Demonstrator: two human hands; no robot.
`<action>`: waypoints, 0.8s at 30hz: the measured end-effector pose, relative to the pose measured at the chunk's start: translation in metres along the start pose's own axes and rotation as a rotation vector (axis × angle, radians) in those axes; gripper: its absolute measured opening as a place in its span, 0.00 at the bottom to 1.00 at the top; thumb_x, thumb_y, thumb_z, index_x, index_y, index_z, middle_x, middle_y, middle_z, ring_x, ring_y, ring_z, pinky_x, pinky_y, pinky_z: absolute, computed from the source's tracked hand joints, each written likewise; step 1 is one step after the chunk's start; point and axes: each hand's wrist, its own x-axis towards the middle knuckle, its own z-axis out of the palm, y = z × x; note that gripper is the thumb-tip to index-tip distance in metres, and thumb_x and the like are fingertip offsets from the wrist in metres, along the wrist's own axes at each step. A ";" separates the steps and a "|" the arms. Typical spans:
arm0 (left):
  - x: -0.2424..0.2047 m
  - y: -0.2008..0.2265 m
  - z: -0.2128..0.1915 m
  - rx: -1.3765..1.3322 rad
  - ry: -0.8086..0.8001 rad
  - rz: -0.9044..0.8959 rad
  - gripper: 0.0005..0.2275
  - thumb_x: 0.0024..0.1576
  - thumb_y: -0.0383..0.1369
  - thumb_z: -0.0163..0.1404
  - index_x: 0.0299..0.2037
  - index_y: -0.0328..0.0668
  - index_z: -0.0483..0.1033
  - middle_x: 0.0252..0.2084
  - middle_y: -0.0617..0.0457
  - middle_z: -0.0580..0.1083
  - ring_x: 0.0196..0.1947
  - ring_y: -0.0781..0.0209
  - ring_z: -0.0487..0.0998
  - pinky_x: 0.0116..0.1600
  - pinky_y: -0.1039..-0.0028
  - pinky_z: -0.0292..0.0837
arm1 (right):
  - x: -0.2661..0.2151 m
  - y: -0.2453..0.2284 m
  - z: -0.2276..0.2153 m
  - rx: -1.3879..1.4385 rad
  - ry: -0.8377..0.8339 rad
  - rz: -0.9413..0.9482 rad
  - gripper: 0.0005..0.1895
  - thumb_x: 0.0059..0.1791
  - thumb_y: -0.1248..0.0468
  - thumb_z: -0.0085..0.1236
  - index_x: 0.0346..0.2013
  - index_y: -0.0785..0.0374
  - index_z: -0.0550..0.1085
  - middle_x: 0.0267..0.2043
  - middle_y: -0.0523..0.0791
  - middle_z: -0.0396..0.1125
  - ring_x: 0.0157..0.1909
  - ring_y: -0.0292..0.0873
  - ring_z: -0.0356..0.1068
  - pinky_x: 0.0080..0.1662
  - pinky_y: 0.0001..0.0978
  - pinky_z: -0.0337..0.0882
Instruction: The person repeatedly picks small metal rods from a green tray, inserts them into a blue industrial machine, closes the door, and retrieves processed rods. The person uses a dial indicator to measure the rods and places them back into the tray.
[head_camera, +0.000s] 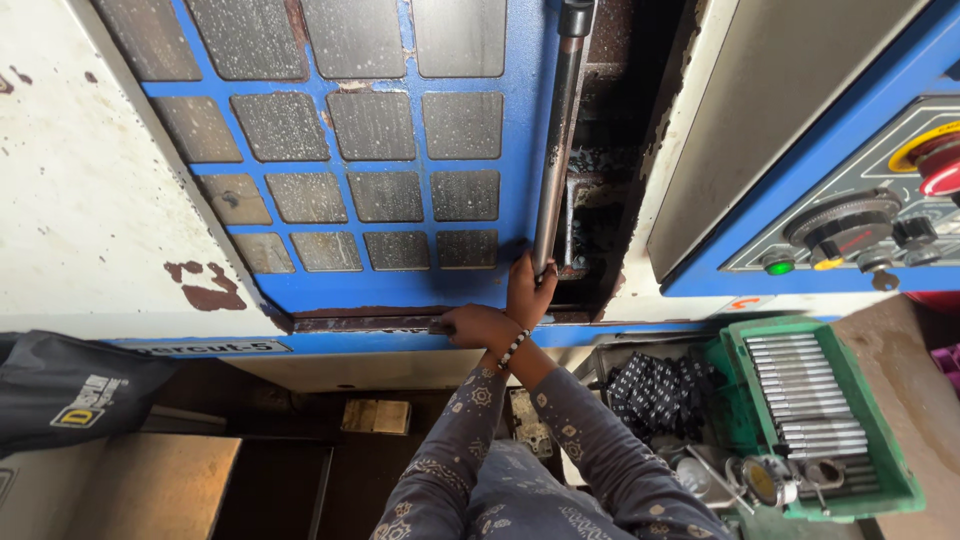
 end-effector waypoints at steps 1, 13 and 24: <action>0.000 0.001 0.000 -0.018 -0.008 -0.045 0.06 0.58 0.28 0.54 0.41 0.35 0.74 0.33 0.43 0.76 0.33 0.48 0.78 0.40 0.63 0.73 | 0.001 0.003 0.002 0.024 0.014 -0.031 0.19 0.46 0.59 0.59 0.51 0.54 0.76 0.47 0.48 0.73 0.49 0.53 0.73 0.51 0.49 0.72; -0.004 -0.005 0.025 0.123 0.203 -0.121 0.08 0.54 0.30 0.54 0.41 0.35 0.75 0.31 0.43 0.77 0.27 0.46 0.79 0.35 0.58 0.74 | -0.020 0.015 -0.005 -0.020 -0.007 -0.049 0.17 0.48 0.61 0.55 0.52 0.51 0.77 0.48 0.46 0.74 0.50 0.51 0.73 0.49 0.52 0.73; -0.005 -0.021 0.035 0.352 0.379 0.002 0.13 0.54 0.33 0.57 0.43 0.32 0.73 0.29 0.36 0.73 0.30 0.36 0.74 0.36 0.51 0.68 | -0.029 0.017 -0.008 -0.137 -0.034 -0.080 0.16 0.47 0.65 0.52 0.49 0.54 0.77 0.46 0.48 0.73 0.49 0.53 0.73 0.46 0.54 0.73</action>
